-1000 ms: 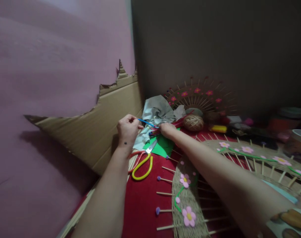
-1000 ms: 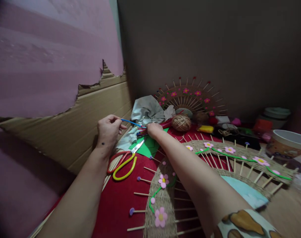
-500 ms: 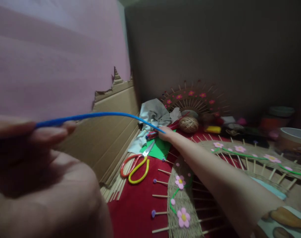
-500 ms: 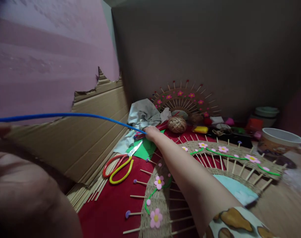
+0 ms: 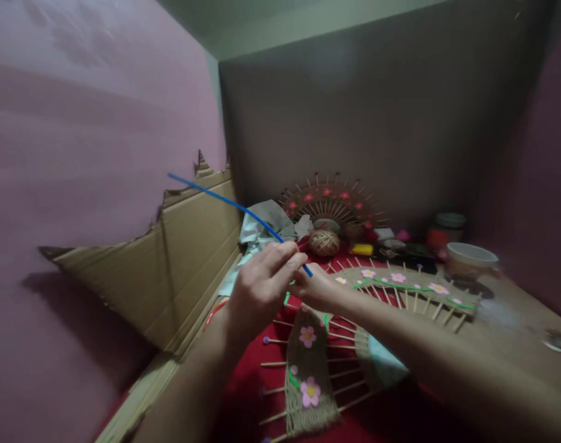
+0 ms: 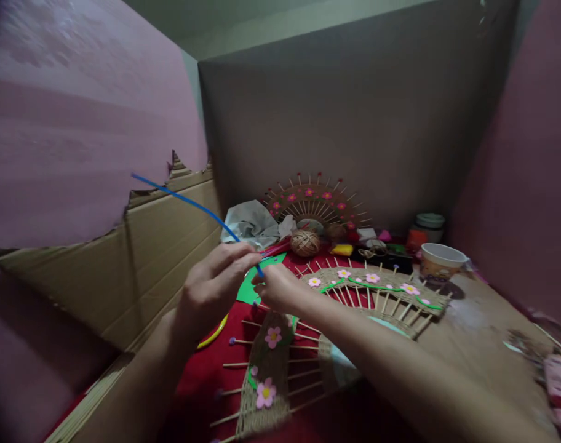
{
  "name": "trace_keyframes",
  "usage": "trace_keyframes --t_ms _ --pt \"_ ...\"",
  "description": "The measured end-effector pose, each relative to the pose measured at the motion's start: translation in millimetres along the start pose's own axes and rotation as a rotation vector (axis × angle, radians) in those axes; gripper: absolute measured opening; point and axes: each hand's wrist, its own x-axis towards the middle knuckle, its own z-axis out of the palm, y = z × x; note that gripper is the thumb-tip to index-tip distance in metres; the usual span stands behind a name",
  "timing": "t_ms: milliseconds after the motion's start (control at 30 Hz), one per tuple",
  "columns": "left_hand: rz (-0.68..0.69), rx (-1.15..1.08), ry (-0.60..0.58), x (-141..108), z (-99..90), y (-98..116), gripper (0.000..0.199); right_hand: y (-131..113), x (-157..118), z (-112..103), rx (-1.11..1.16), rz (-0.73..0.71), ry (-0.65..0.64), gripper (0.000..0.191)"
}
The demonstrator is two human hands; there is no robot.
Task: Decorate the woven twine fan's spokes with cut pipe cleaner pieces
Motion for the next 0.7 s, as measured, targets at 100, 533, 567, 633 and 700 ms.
trace_keyframes --t_ms 100,533,567,633,700 --pt "0.019 -0.028 -0.143 -5.6 17.9 0.7 0.017 -6.2 -27.3 -17.9 0.096 0.032 0.012 0.015" --pt "-0.037 0.015 -0.201 4.8 46.5 0.1 0.02 -10.5 -52.7 -46.4 0.187 0.117 0.186 0.034" --pt "-0.054 0.012 -0.19 3.8 48.6 -1.2 0.018 -10.0 -52.3 -47.9 0.192 0.126 0.176 0.035" --pt "-0.093 -0.008 -0.184 -0.1 53.0 -3.0 0.017 -9.3 -51.8 -49.9 0.205 0.14 0.152 0.035" --pt "-0.118 -0.023 -0.209 -5.0 56.1 -3.1 0.02 -8.7 -51.7 -50.3 0.216 0.151 0.132 0.036"
